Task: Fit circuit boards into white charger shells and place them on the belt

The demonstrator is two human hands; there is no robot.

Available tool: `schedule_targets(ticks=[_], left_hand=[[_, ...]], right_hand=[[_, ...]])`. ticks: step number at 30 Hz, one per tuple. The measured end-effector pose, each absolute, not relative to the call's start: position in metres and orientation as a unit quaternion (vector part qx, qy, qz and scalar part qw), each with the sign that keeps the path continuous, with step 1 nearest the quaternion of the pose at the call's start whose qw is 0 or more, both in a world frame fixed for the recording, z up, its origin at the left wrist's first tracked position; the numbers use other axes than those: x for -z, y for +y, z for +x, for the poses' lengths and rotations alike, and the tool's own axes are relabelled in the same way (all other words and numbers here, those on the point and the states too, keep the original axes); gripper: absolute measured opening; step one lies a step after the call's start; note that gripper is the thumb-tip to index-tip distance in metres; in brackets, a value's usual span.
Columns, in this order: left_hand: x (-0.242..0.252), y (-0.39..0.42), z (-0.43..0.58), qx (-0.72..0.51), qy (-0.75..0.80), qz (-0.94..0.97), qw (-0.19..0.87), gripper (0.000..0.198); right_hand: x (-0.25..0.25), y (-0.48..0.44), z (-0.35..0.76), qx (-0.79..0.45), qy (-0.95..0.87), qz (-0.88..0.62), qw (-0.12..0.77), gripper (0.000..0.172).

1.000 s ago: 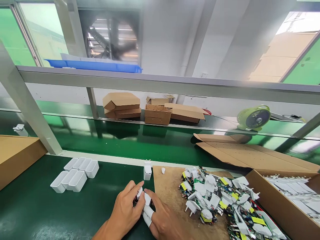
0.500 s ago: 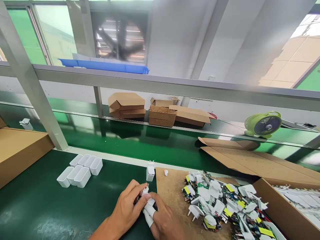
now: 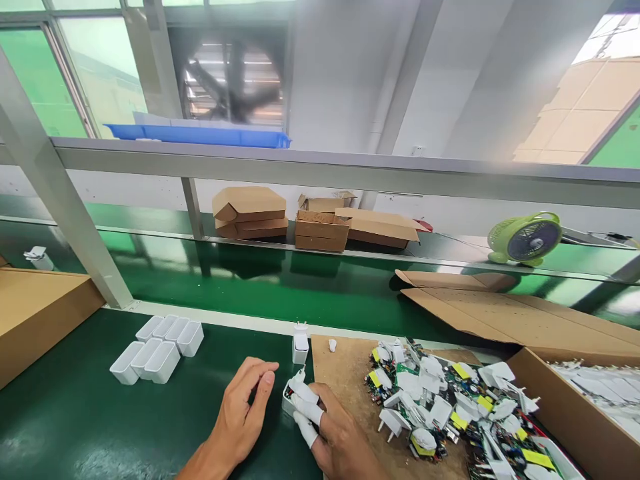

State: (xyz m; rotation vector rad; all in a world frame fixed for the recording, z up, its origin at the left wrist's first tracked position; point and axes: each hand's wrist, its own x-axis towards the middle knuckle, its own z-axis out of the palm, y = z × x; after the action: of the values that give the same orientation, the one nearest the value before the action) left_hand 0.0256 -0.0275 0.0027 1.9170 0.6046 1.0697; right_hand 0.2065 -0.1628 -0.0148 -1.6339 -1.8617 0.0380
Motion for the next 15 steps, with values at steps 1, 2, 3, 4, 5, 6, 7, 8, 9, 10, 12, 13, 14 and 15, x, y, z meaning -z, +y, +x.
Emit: schedule_targets(ticks=[1,2,3,4,5,6,7,8,9,10,12,13,14,15], left_hand=[[-0.001,-0.028,0.026,-0.426,0.231,0.769,0.418,0.032],[0.0,-0.029,0.026,-0.424,0.225,0.771,0.417,0.031],[0.001,-0.029,0.026,-0.421,0.225,0.773,0.418,0.031],[0.002,-0.029,0.025,-0.417,0.229,0.772,0.42,0.032],[0.003,-0.029,0.024,-0.414,0.235,0.771,0.424,0.033],[0.004,-0.029,0.024,-0.409,0.24,0.769,0.429,0.035],[0.005,-0.029,0.024,-0.402,0.238,0.77,0.434,0.036],[0.007,-0.029,0.024,-0.395,0.23,0.773,0.44,0.036],[0.009,-0.03,0.024,-0.386,0.216,0.779,0.445,0.036],[0.011,-0.03,0.025,-0.374,0.197,0.788,0.448,0.036],[0.017,-0.032,0.025,-0.351,0.155,0.807,0.45,0.051],[0.019,-0.033,0.026,-0.34,0.139,0.815,0.449,0.066],[0.022,-0.033,0.026,-0.329,0.128,0.821,0.449,0.082],[0.024,-0.034,0.026,-0.318,0.121,0.826,0.449,0.096]], right_hand=[[0.013,-0.163,0.206,-0.009,-0.711,-0.617,0.339,0.055],[0.011,-0.164,0.205,-0.007,-0.709,-0.612,0.349,0.052],[0.009,-0.165,0.204,-0.009,-0.706,-0.612,0.355,0.05],[0.007,-0.166,0.203,-0.016,-0.703,-0.615,0.357,0.048],[0.007,-0.166,0.202,-0.027,-0.702,-0.618,0.353,0.047],[0.007,-0.166,0.201,-0.041,-0.702,-0.621,0.344,0.047],[0.008,-0.166,0.2,-0.053,-0.704,-0.624,0.335,0.048],[0.01,-0.166,0.2,-0.061,-0.705,-0.625,0.33,0.05],[0.013,-0.166,0.199,-0.063,-0.705,-0.624,0.332,0.053],[0.017,-0.165,0.199,-0.058,-0.705,-0.619,0.341,0.055],[0.023,-0.164,0.2,-0.033,-0.701,-0.605,0.376,0.056],[0.026,-0.164,0.2,-0.023,-0.695,-0.6,0.395,0.056],[0.028,-0.164,0.201,-0.02,-0.686,-0.601,0.41,0.054],[0.029,-0.164,0.201,-0.026,-0.676,-0.604,0.421,0.052]])
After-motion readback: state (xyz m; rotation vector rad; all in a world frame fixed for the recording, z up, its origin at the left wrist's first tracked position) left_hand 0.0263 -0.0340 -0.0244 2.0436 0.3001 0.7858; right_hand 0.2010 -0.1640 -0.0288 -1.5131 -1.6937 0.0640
